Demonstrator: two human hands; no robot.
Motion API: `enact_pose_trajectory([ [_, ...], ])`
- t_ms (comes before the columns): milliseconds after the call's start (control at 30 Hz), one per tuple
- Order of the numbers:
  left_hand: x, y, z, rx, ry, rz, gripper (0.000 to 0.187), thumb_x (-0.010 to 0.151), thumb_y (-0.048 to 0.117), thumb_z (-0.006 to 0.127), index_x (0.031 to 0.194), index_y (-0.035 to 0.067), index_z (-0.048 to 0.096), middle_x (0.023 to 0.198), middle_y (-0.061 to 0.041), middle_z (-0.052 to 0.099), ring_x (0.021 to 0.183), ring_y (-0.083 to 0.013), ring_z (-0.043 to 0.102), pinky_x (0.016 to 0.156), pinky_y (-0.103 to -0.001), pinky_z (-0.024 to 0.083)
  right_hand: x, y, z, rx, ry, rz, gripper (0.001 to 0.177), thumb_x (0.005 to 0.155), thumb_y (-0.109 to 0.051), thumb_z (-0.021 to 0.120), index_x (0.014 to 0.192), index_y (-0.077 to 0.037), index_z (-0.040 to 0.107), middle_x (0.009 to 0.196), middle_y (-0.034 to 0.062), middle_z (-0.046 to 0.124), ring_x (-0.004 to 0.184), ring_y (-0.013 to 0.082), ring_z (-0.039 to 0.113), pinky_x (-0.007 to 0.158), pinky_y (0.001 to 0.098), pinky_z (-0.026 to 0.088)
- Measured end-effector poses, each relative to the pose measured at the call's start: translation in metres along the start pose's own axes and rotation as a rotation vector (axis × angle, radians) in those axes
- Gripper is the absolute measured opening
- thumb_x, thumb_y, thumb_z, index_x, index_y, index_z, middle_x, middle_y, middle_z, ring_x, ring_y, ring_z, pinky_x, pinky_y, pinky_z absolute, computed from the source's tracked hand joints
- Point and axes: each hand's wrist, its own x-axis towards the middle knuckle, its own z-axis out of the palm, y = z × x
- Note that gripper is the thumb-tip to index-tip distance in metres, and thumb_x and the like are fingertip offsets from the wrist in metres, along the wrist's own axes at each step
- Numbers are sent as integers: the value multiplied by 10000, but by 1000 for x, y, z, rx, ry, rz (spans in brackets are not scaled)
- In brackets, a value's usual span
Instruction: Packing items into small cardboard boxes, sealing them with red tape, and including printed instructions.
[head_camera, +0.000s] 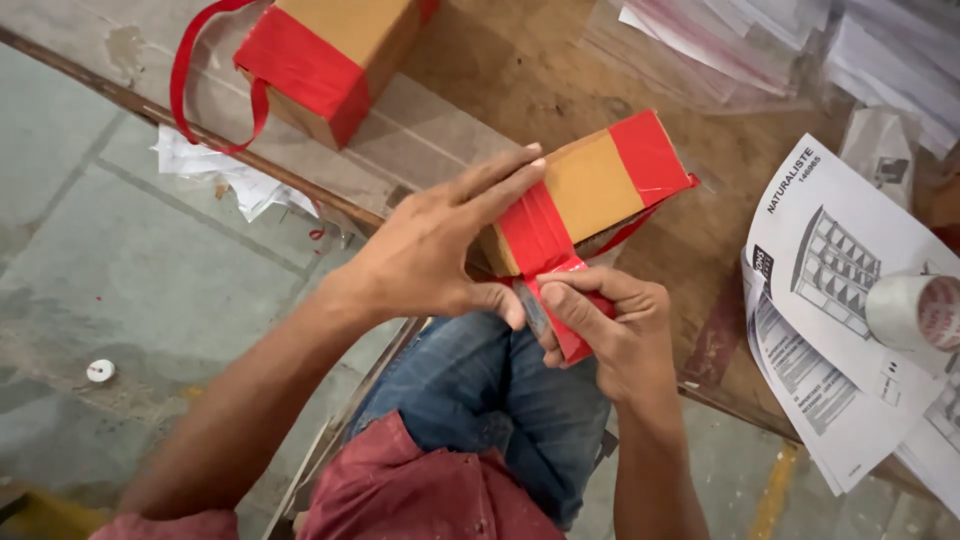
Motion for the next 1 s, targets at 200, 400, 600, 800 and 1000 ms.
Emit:
enact_pose_trajectory([
  [200,-10,-3,10,-42,-34,-196,1010,650,274,925,1535,155,453,1493,-150,545,1268,-392,609,1003,-450,540,-4,12,-5,-43,36,8,176,935,-119,742,1006,40,762,700,95,700,542,138,660,439,283,555],
  [400,-8,-6,5,-11,-50,-130,1012,632,297,940,1518,155,472,1469,-153,568,1199,-396,648,939,-454,553,-1,-16,8,-107,37,67,210,937,-173,710,999,21,759,730,71,714,550,105,656,447,280,570],
  [600,-9,-10,9,-7,-10,-83,912,645,355,919,1462,145,571,1447,-160,581,1199,-374,671,971,-439,567,3,-28,12,-158,-11,234,235,938,-216,710,976,12,755,646,96,675,455,132,620,408,268,510],
  [800,-6,-6,13,-139,221,22,643,702,222,734,1334,152,638,1568,-257,424,1322,-418,596,1066,-444,516,7,-55,11,-122,8,28,215,936,-168,705,1041,16,742,747,72,709,549,106,662,442,264,545],
  [1000,-14,-16,21,127,135,-312,534,994,240,665,1484,84,518,1439,-149,635,1509,-374,393,1216,-505,327,64,-98,40,-162,-248,-137,268,997,-184,679,1089,64,722,757,100,743,518,116,640,431,261,500],
])
